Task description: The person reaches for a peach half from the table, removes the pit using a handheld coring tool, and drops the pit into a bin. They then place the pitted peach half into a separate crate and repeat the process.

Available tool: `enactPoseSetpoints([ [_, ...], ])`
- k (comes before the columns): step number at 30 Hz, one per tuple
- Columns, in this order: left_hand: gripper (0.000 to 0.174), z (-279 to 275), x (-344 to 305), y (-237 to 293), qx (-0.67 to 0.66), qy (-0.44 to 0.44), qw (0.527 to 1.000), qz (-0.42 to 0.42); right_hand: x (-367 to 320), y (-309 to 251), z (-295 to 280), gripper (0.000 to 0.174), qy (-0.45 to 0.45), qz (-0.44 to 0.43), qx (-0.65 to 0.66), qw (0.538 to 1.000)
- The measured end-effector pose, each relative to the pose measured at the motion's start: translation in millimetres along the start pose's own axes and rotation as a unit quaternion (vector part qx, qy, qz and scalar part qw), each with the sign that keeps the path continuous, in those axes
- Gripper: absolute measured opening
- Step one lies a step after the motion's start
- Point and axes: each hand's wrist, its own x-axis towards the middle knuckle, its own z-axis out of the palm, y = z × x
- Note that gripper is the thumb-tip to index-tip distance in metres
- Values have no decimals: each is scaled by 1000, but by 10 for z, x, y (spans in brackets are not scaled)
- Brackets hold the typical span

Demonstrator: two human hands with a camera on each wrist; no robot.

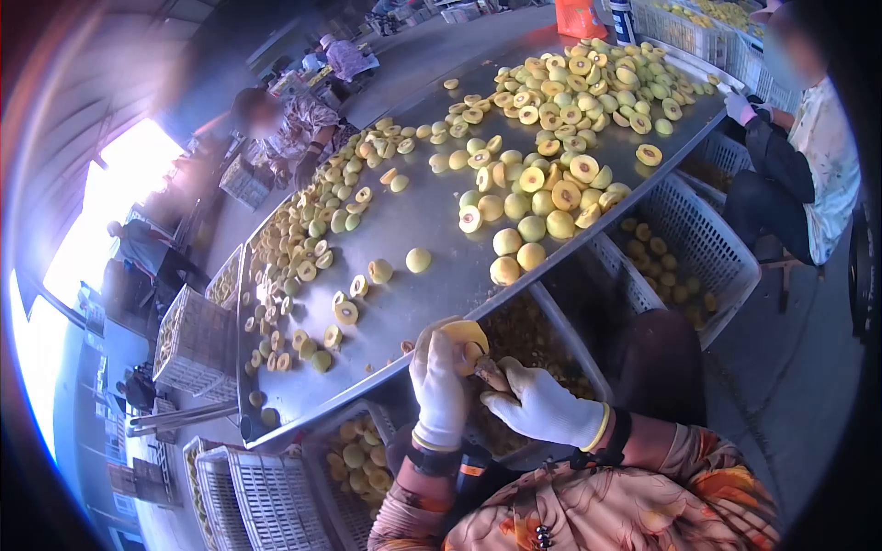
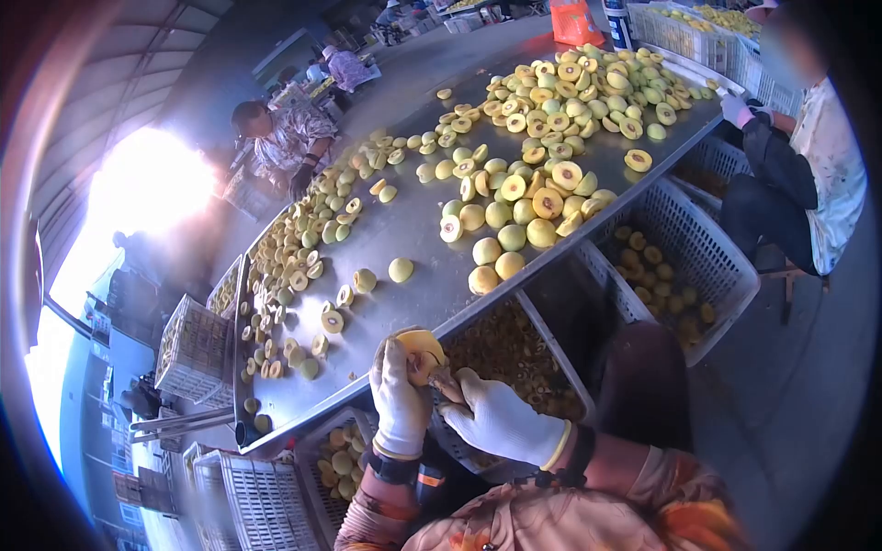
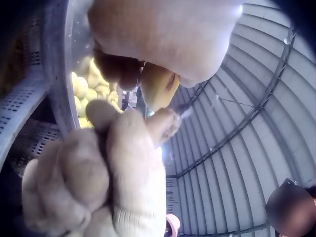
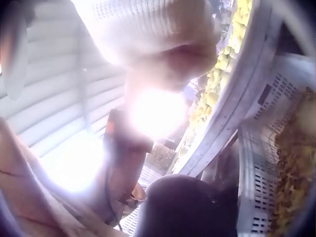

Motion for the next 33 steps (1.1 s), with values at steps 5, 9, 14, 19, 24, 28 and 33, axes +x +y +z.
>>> enactPoseSetpoints([
  [5,38,148,-411,52,-7,56,997,58,-190,-279,-17,28,11,-11,-8,1000],
  [9,39,226,-593,105,-5,104,992,74,-332,-386,-4,28,-15,27,-27,999],
  [14,37,231,-698,199,64,120,982,132,-412,-588,-35,29,-75,87,-36,993],
  [19,39,98,-696,267,134,84,975,158,-409,-426,-28,26,-101,-16,63,993],
  [24,52,55,-607,349,40,-50,993,98,-171,-631,-376,14,-366,314,319,816],
  [28,62,133,-589,341,-96,-63,993,1,-163,-540,-346,10,-368,360,537,668],
  [33,49,-600,-376,129,41,102,994,6,-61,-195,-417,15,-471,330,415,705],
])
